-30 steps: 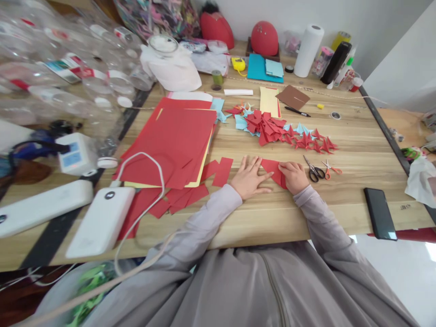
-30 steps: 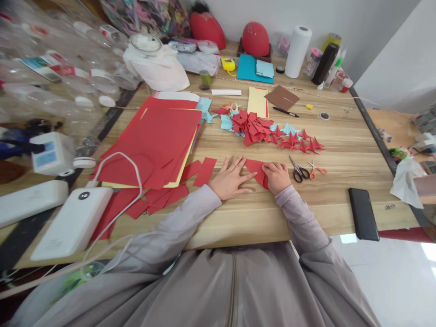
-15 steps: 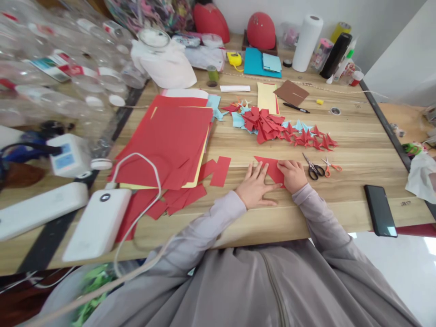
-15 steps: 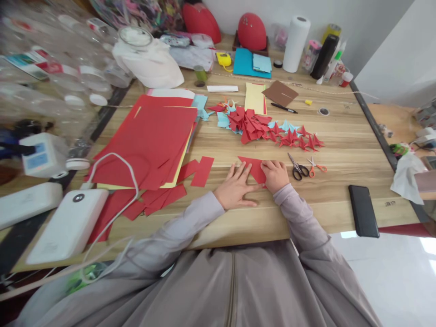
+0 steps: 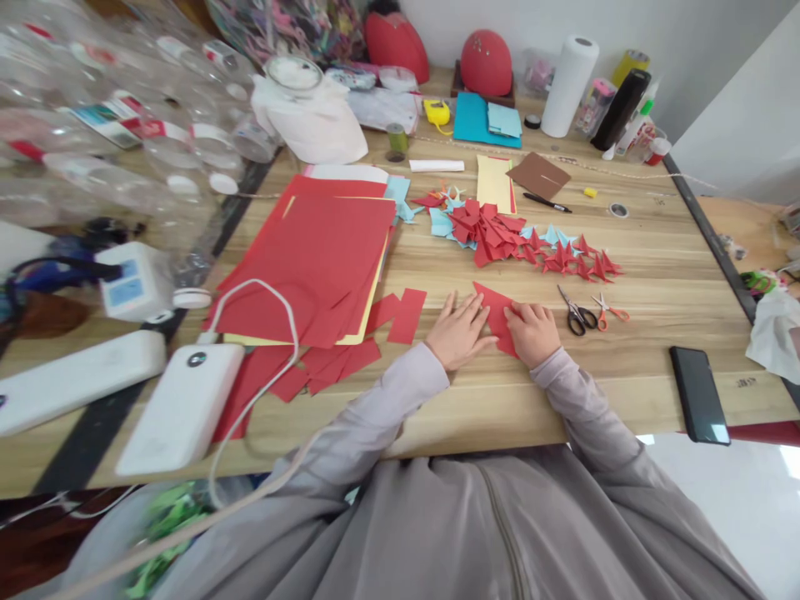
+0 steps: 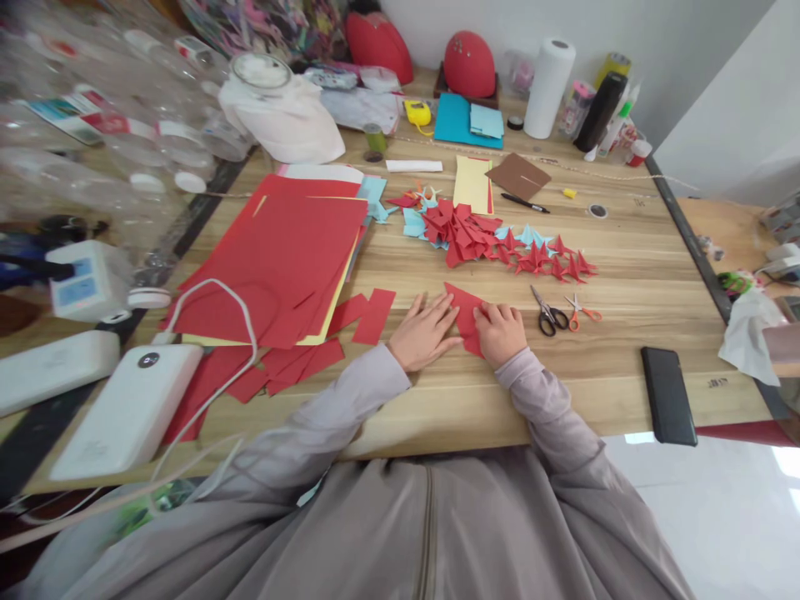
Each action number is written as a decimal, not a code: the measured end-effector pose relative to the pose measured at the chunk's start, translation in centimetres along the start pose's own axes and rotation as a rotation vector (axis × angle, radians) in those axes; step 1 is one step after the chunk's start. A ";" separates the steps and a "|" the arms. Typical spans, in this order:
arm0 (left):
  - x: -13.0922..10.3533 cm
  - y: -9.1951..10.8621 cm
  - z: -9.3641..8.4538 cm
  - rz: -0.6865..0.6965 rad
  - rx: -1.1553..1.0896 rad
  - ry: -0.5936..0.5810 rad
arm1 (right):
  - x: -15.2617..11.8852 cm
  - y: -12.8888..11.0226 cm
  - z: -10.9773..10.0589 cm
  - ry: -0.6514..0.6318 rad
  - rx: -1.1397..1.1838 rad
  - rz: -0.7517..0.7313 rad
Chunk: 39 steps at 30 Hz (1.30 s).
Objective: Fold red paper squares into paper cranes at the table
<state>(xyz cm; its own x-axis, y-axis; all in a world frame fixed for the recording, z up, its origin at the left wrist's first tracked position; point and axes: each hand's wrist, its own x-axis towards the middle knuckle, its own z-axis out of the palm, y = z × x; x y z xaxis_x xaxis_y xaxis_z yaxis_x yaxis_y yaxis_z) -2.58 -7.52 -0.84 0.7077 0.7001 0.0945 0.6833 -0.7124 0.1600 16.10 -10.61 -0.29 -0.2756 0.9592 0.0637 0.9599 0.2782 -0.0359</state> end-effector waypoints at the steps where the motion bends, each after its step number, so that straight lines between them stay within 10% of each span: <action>1: 0.1 0.0 0.0 -0.026 0.002 0.013 | -0.1 -0.4 -0.1 0.006 -0.011 0.003; 28: 4.7 0.8 -0.3 -0.416 0.025 0.034 | -0.7 -1.6 -0.4 -0.027 -0.110 -0.067; 39: 2.5 1.9 -0.2 -0.461 0.004 0.058 | -0.6 -1.5 -0.6 -0.039 -0.091 -0.074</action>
<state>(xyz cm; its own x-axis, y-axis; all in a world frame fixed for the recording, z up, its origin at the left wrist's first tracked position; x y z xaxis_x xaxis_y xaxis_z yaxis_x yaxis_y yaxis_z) 0.51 -7.12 -0.07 0.3191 0.9452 0.0695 0.9249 -0.3266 0.1948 14.85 -11.68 0.31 -0.3463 0.9378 0.0244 0.9370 0.3445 0.0582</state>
